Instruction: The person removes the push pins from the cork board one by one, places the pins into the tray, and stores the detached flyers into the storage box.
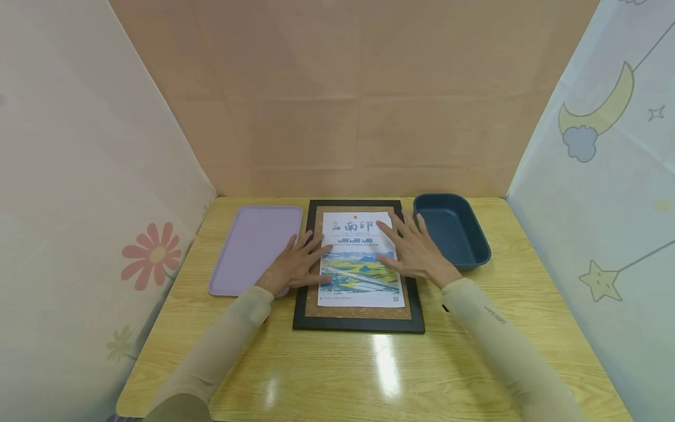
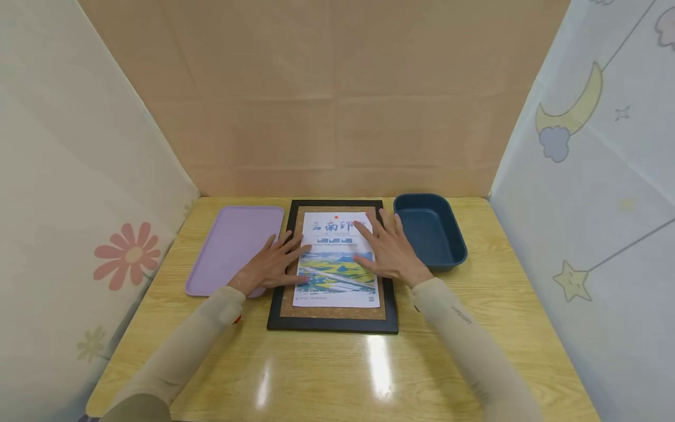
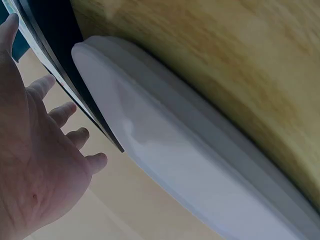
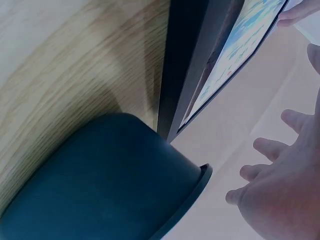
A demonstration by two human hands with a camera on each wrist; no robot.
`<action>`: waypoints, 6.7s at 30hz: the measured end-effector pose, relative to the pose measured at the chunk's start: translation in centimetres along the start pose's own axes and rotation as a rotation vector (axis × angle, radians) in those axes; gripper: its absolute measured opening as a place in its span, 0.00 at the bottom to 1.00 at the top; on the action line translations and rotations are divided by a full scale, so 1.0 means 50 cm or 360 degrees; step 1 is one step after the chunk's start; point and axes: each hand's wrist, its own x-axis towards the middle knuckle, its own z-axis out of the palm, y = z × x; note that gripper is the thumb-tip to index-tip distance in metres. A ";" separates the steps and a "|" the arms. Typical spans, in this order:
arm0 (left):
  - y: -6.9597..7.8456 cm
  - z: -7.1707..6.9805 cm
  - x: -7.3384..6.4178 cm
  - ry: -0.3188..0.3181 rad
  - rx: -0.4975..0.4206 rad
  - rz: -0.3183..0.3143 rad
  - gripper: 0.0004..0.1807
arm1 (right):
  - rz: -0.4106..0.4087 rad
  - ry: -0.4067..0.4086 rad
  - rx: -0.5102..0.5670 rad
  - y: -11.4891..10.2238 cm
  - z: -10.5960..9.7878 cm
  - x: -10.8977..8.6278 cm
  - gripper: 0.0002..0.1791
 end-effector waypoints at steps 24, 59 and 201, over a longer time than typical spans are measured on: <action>-0.006 0.017 -0.003 -0.0064 -0.0207 -0.0032 0.54 | 0.0050 -0.0087 0.0280 -0.022 0.019 0.069 0.50; -0.010 0.029 0.000 -0.0043 -0.0261 -0.0038 0.55 | 0.0349 -0.0035 0.0961 -0.007 0.080 0.175 0.42; -0.008 0.018 0.001 -0.0082 -0.0308 -0.0083 0.56 | 0.0675 0.0107 0.1362 0.002 0.052 0.211 0.11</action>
